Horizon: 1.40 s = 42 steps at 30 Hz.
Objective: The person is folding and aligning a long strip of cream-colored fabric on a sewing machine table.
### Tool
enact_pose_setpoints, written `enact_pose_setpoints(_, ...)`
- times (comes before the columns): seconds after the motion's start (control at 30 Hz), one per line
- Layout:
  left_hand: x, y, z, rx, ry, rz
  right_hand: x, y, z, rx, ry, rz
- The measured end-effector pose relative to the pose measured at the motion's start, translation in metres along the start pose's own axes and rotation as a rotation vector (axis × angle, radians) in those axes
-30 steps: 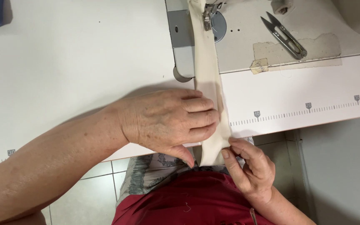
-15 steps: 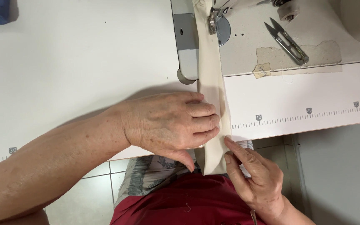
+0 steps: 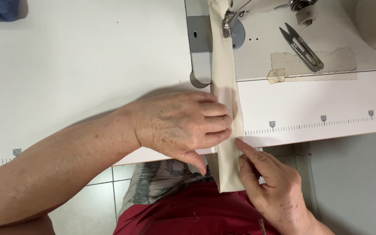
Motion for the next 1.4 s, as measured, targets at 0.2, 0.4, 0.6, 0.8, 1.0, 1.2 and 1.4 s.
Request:
enact_pose_setpoints(0.2, 0.004, 0.001, -0.01, 0.023, -0.054, 0.006, 0.002, -0.013, -0.001, -0.046, 0.0, -0.044)
enact_pose_setpoints(0.4, 0.006, 0.004, -0.022, 0.102, -0.131, 0.015, 0.004, -0.033, -0.006, -0.039, -0.003, -0.121)
enact_pose_setpoints(0.6, 0.004, 0.009, -0.029, 0.141, -0.171, 0.031, 0.003, -0.047, -0.006, -0.021, -0.008, -0.133)
enact_pose_setpoints(0.8, 0.0, 0.011, -0.032, 0.163, -0.133, 0.021, 0.001, -0.049, -0.004, -0.054, 0.013, -0.124)
enact_pose_setpoints(1.0, 0.001, 0.011, -0.034, 0.168, -0.154, 0.034, 0.0, -0.052, -0.005, -0.037, 0.014, -0.131)
enact_pose_setpoints(1.2, 0.0, 0.012, -0.037, 0.171, -0.143, 0.034, 0.0, -0.059, -0.002, -0.111, -0.004, -0.139)
enact_pose_setpoints(1.4, -0.002, 0.014, -0.042, 0.186, -0.143, 0.039, -0.001, -0.064, 0.001, -0.139, -0.018, -0.132)
Point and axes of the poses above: each hand's wrist, its own y-axis away from the middle knuckle, its own x-axis out of the back of the hand, z = x × y, the point moved 8 cm from there along -y, towards the middle knuckle, and after that the axes turned 14 degrees about -y, right-handed, at the moved point
